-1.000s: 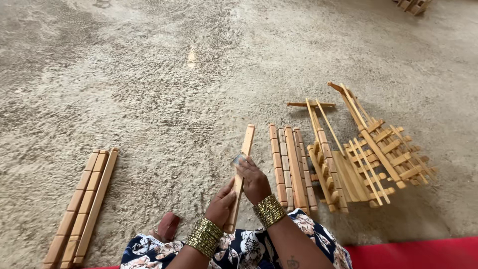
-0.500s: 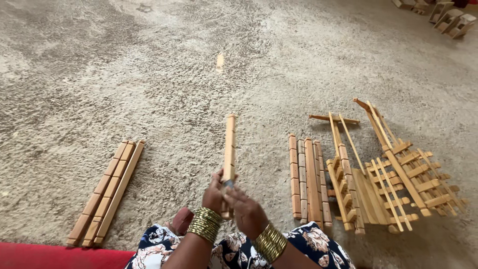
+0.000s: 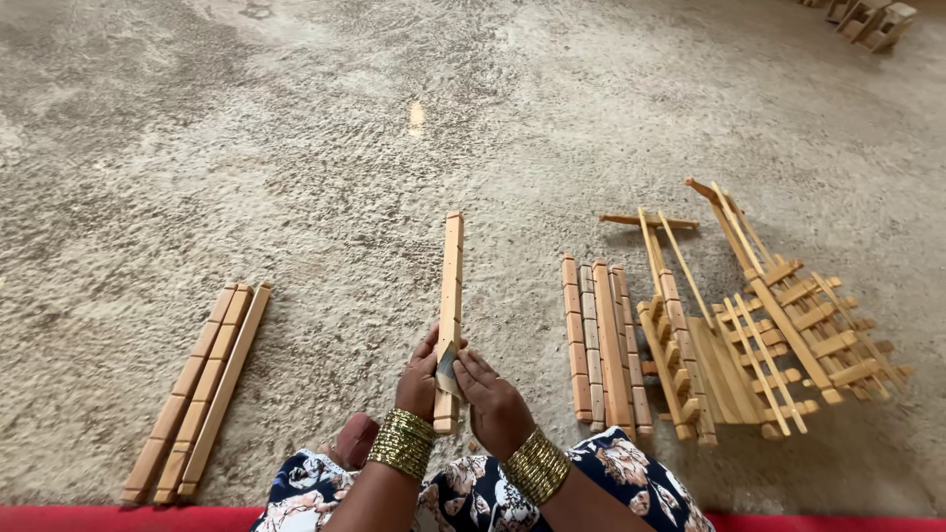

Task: The person sits on the floor and sands long wooden slats and stick components by hand using a small sanding block, rubbing along the wood surfaces and turning the pieces to work different sides, with finished wooden chair frames and stacks of slats laid out on the floor around them.

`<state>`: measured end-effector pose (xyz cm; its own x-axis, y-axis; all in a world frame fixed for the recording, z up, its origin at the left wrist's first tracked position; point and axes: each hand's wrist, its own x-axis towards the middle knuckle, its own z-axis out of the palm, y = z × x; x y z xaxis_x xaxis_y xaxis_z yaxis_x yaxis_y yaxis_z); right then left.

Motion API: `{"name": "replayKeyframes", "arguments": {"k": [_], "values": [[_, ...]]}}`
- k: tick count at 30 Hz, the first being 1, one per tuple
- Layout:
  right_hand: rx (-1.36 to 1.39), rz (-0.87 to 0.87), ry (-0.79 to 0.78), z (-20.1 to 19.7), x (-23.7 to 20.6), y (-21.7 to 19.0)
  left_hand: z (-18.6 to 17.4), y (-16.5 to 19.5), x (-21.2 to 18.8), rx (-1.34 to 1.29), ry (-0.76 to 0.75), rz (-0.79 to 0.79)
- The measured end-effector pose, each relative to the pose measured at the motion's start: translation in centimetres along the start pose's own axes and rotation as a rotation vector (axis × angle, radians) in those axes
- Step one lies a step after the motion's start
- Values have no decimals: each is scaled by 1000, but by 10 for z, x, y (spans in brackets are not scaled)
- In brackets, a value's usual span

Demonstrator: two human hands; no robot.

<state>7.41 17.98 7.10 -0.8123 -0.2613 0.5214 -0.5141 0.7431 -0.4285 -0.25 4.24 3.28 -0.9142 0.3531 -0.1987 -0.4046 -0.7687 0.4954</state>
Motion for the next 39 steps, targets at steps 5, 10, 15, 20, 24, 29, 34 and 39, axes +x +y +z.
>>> {"name": "replayKeyframes", "arguments": {"k": [5,10,15,20,24,29,34,39], "values": [[7,-123,-51,13,-11,-12,-6,18,4,22,86,69],[-21,-115,-62,22,-20,-2,-8,23,0,64,127,53],[-75,-21,51,32,-8,34,2,2,-3,-65,166,-215],[-187,45,72,19,-1,51,6,-17,-6,334,100,-203],[-47,-33,-68,21,0,22,-1,-6,-1,71,175,-263],[91,-209,-50,20,-12,-14,-8,19,3,94,236,-45],[138,-177,-17,22,-3,2,-5,4,-7,-28,60,-52],[-16,22,82,16,7,40,15,-26,-17,215,127,-151]]}}
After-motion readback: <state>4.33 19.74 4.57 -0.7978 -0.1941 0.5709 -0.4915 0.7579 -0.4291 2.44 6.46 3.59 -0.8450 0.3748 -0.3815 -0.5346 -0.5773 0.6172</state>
